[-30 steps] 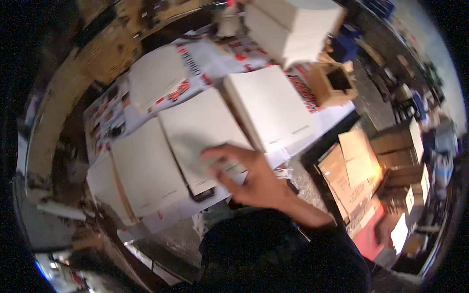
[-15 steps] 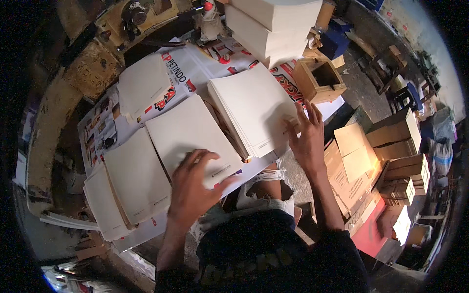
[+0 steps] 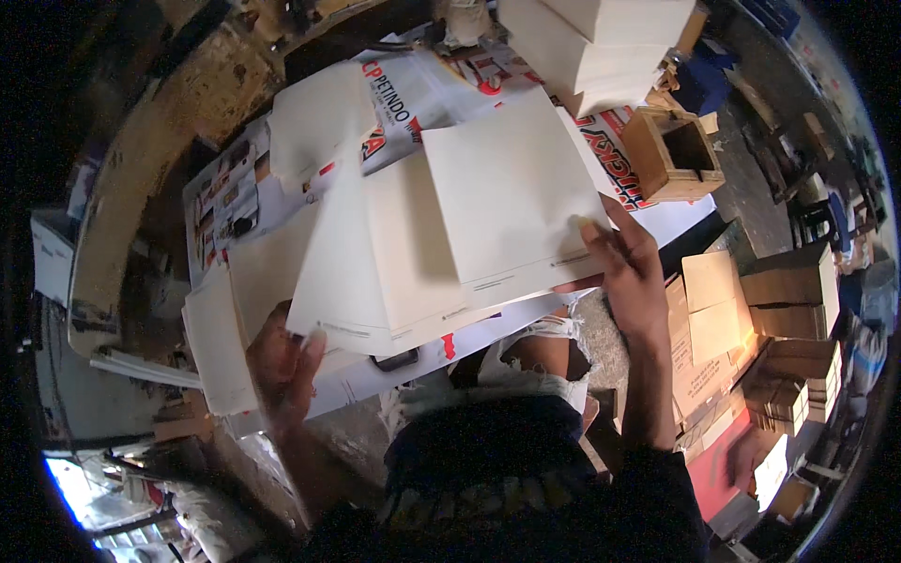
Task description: The person organizes and stacks paper folders by hand, picking up sheets from different piles on a table and folding or combining them.
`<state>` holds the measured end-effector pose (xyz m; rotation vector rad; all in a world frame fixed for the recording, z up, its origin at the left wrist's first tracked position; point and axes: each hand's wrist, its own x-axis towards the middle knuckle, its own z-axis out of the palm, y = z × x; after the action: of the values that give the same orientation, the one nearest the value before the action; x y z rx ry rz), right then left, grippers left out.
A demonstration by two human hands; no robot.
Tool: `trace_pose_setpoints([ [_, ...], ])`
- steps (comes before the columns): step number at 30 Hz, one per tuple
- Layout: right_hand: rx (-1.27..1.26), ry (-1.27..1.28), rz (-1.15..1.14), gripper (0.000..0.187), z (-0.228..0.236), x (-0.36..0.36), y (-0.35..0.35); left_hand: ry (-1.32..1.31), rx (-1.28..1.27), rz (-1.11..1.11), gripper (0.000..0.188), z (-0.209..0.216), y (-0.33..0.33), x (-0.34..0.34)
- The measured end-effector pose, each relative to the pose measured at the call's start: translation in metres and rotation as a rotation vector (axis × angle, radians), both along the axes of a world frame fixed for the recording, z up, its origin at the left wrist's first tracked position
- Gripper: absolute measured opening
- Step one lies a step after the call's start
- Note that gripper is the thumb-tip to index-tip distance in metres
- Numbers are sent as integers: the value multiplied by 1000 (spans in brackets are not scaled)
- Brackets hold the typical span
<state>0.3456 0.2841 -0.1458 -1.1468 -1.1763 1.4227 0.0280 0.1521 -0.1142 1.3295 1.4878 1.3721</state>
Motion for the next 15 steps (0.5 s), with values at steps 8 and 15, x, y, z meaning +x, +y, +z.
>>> trace_pose_setpoints([
  [8,14,-99,241,44,0,-62,-26,864,-208,-152,43,-4,-14,-42],
  [15,-309,139,204,47,7,-86,-30,426,-282,265,17,-10,-40,-70],
])
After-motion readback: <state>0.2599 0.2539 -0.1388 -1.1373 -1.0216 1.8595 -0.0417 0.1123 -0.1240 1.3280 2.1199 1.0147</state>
